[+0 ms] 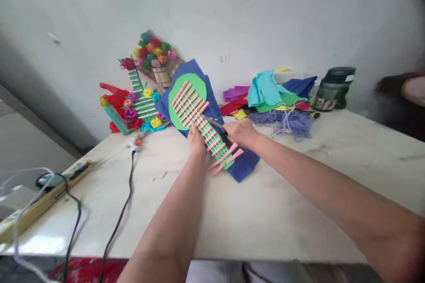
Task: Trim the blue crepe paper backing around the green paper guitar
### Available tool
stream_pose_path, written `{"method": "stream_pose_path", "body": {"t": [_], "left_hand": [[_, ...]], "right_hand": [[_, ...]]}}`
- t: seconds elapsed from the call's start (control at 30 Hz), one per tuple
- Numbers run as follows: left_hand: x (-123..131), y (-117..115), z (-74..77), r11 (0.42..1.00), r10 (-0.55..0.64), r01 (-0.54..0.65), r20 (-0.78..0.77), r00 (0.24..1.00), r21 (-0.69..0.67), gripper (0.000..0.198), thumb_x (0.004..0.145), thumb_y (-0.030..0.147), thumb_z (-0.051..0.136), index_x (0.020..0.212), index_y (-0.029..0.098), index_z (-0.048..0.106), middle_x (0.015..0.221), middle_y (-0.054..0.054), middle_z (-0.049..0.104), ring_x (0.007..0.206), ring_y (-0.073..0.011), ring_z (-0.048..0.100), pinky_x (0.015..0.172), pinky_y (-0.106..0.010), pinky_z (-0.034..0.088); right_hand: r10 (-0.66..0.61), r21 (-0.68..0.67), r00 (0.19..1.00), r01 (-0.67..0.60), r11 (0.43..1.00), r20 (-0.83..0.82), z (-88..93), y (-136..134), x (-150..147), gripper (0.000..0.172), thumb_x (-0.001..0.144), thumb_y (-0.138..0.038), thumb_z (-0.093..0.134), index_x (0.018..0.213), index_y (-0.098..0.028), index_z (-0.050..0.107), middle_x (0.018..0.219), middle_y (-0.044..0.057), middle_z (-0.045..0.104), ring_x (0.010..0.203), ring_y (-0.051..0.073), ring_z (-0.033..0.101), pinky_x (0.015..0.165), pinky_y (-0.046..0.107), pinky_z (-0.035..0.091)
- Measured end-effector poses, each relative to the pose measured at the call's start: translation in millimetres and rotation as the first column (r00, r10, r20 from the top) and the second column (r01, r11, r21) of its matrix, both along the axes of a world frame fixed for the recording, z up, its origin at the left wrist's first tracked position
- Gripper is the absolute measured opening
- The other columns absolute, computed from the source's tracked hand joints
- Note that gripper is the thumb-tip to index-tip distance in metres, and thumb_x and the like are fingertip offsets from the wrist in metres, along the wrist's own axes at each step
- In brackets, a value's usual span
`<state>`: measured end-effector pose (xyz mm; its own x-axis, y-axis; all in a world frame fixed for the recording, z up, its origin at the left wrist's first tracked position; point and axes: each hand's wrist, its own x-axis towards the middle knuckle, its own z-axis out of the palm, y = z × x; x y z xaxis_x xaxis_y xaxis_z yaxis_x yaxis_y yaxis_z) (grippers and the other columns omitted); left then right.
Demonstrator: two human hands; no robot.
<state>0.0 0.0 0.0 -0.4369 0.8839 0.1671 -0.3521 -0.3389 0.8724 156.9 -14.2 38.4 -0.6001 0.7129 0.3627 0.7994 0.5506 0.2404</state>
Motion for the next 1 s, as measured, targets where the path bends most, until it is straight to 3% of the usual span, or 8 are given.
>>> {"method": "stream_pose_path", "body": {"t": [0.27,0.5,0.67,1.0], "left_hand": [[0,3,-2.9,1.000,-0.007,0.007,0.010,1.000,0.003,0.040,0.079,0.055,0.051,0.082,0.015,0.060,0.071,-0.003,0.063,0.058,-0.0137,0.058,0.059,-0.029,0.048],[1,2,-3.1,1.000,-0.002,0.002,-0.008,1.000,0.017,0.042,0.080,0.055,0.050,0.085,0.015,0.062,0.076,-0.004,0.065,0.062,-0.0146,0.059,0.059,-0.027,0.048],[-1,4,-3.6,0.996,-0.012,0.009,0.031,0.999,0.091,0.042,0.082,0.054,0.048,0.089,0.014,0.063,0.085,-0.007,0.067,0.069,-0.0163,0.063,0.067,-0.030,0.050],[-5,12,-9.4,0.998,0.012,-0.014,0.028,1.000,0.056,0.044,0.081,0.056,0.048,0.091,0.015,0.063,0.089,-0.009,0.068,0.073,-0.0183,0.064,0.070,-0.032,0.051]], "right_hand": [[-0.001,0.020,1.000,0.001,1.000,0.005,4.6,6,0,0.029,0.084,-0.017,0.041,0.104,-0.010,0.061,0.094,0.017,0.067,0.084,0.027,0.063,0.064,0.032,0.036],[0.025,0.057,0.998,-0.022,0.998,-0.049,8.7,11,0,0.029,0.080,-0.027,0.047,0.102,-0.015,0.062,0.094,0.013,0.069,0.082,0.026,0.063,0.065,0.032,0.036],[0.045,-0.013,0.991,-0.047,0.999,-0.124,0.4,7,1,0.031,0.079,-0.030,0.050,0.103,-0.019,0.065,0.093,0.009,0.070,0.082,0.024,0.063,0.063,0.029,0.034],[0.041,-0.102,0.974,-0.065,0.993,-0.223,3.5,5,1,0.024,0.078,-0.029,0.053,0.093,-0.021,0.071,0.082,0.006,0.071,0.076,0.020,0.063,0.060,0.026,0.033]]}}
